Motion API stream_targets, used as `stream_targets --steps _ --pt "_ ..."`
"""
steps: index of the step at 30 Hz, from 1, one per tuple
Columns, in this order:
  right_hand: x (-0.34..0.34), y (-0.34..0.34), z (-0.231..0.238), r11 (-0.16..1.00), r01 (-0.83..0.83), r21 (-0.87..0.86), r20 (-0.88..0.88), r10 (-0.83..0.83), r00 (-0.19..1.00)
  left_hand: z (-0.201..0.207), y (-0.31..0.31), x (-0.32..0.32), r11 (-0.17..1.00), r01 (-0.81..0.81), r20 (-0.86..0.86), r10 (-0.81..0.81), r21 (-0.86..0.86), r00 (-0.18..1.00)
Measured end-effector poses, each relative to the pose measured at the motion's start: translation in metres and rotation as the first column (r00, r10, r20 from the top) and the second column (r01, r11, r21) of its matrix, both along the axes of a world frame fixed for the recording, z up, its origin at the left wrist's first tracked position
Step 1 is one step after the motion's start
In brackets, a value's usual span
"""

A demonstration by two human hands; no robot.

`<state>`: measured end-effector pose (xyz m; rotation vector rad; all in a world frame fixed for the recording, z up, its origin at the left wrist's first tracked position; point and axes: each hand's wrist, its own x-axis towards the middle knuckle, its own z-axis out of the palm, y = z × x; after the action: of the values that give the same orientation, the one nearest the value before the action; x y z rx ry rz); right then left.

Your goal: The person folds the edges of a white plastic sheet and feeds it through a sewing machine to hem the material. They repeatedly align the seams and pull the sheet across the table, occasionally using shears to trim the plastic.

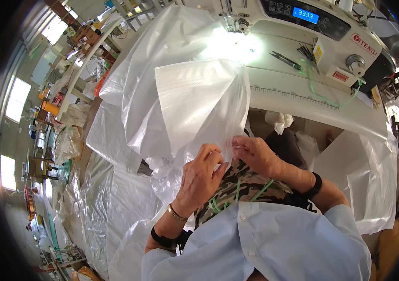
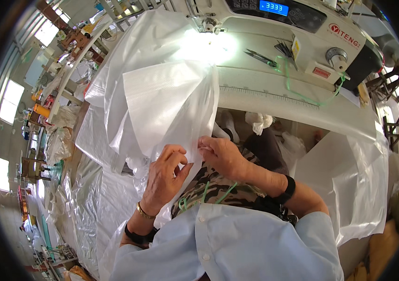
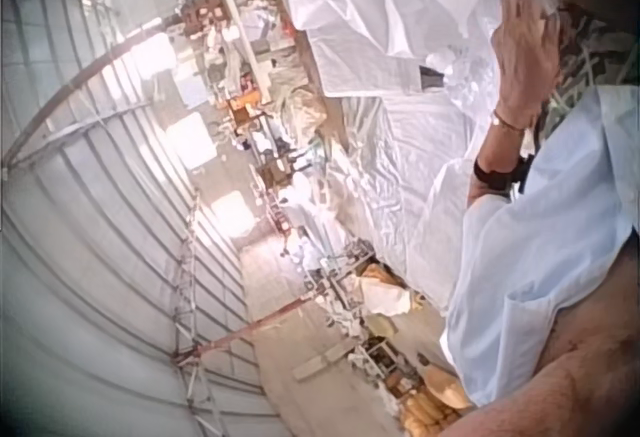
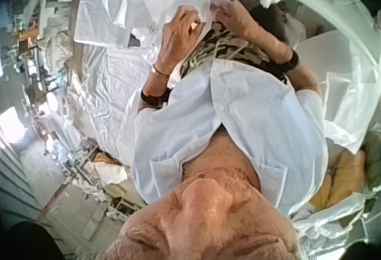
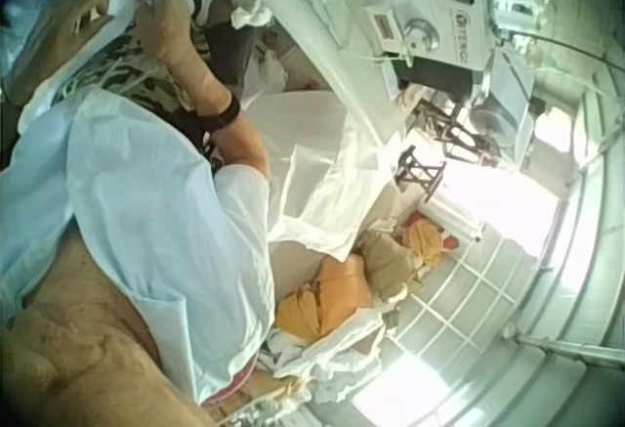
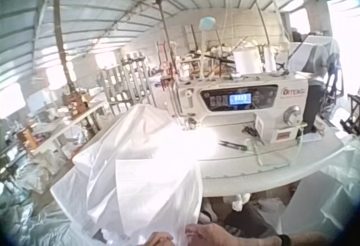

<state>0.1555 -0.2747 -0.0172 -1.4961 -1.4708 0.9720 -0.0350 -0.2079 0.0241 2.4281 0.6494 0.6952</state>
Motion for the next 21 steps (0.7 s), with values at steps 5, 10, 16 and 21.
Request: stream_targets --steps 5,10,16,21 --pt "-0.006 -0.001 0.004 0.932 0.007 0.363 0.356 -0.146 0.923 -0.009 0.006 0.001 0.948 -0.090 0.047 0.109 -0.304 0.993" --pt "-0.004 0.002 0.006 0.938 -0.074 0.338 0.547 -0.132 0.827 -0.034 0.021 0.003 0.801 -0.074 0.080 0.151 -0.594 0.985" --pt "-0.006 0.003 0.005 0.971 0.091 0.222 0.215 -0.139 0.967 -0.038 0.025 0.001 0.690 -0.040 0.058 0.118 -0.723 0.991" --pt "-0.011 0.013 0.014 0.975 0.207 -0.074 -0.141 -0.216 0.966 -0.019 0.014 -0.001 0.723 -0.044 0.081 0.137 -0.689 0.987"
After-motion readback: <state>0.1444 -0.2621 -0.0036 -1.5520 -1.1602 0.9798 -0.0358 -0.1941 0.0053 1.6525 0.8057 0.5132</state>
